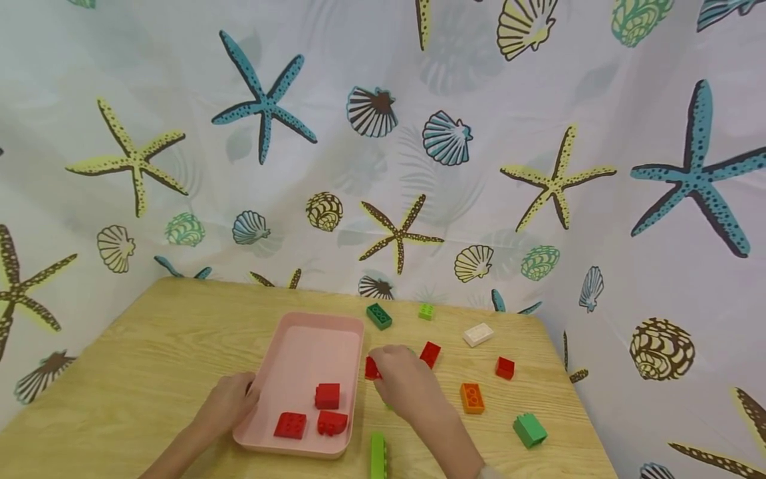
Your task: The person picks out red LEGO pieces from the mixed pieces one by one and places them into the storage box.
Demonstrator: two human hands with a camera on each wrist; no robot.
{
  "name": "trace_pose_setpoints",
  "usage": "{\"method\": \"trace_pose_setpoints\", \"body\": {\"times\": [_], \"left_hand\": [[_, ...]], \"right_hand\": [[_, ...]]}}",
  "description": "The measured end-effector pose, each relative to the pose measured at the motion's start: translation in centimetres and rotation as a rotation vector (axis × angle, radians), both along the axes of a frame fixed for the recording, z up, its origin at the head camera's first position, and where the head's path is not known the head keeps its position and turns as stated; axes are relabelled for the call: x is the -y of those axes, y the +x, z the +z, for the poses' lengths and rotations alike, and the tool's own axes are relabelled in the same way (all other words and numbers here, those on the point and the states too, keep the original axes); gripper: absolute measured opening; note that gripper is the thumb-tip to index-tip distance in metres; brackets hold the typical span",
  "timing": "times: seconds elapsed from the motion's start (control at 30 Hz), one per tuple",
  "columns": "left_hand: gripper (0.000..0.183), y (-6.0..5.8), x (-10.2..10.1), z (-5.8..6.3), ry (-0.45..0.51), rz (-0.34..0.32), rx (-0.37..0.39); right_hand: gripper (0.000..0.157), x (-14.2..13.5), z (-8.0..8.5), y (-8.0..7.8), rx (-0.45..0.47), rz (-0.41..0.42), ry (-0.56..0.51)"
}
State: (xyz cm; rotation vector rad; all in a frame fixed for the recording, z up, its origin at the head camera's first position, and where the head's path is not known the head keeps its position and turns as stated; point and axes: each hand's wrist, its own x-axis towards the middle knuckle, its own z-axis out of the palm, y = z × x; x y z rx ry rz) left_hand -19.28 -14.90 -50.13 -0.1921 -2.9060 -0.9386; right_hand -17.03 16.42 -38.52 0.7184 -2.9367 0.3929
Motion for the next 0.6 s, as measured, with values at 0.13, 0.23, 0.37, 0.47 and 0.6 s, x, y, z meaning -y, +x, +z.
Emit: {"method": "trace_pose_setpoints", "body": {"times": [0.13, 0.23, 0.37, 0.47, 0.6], "left_hand": [[0.019, 0.0, 0.0, 0.0, 0.002, -0.001, 0.000], [0.020, 0.0, 0.1, -0.1, -0.002, -0.004, -0.006], [0.020, -0.1, 0.1, -0.2, -0.003, -0.006, -0.006], [0.020, -0.1, 0.1, -0.3, -0.002, -0.003, -0.008], [0.019, -0.1, 0.1, -0.3, -0.004, 0.002, -0.008]], "right_hand": [[0.038, 0.7, -0.1, -0.1, 0.007, 0.026, 0.014], [0.037, 1.3, -0.2, -0.2, -0.007, 0.061, 0.024], [0.036, 1.9, -0.3, -0.3, -0.029, 0.106, 0.047], [0.036, 2.3, -0.4, -0.4, -0.030, 0.124, 0.057], [0.035, 2.9, -0.6, -0.7, -0.034, 0.144, 0.071]]}}
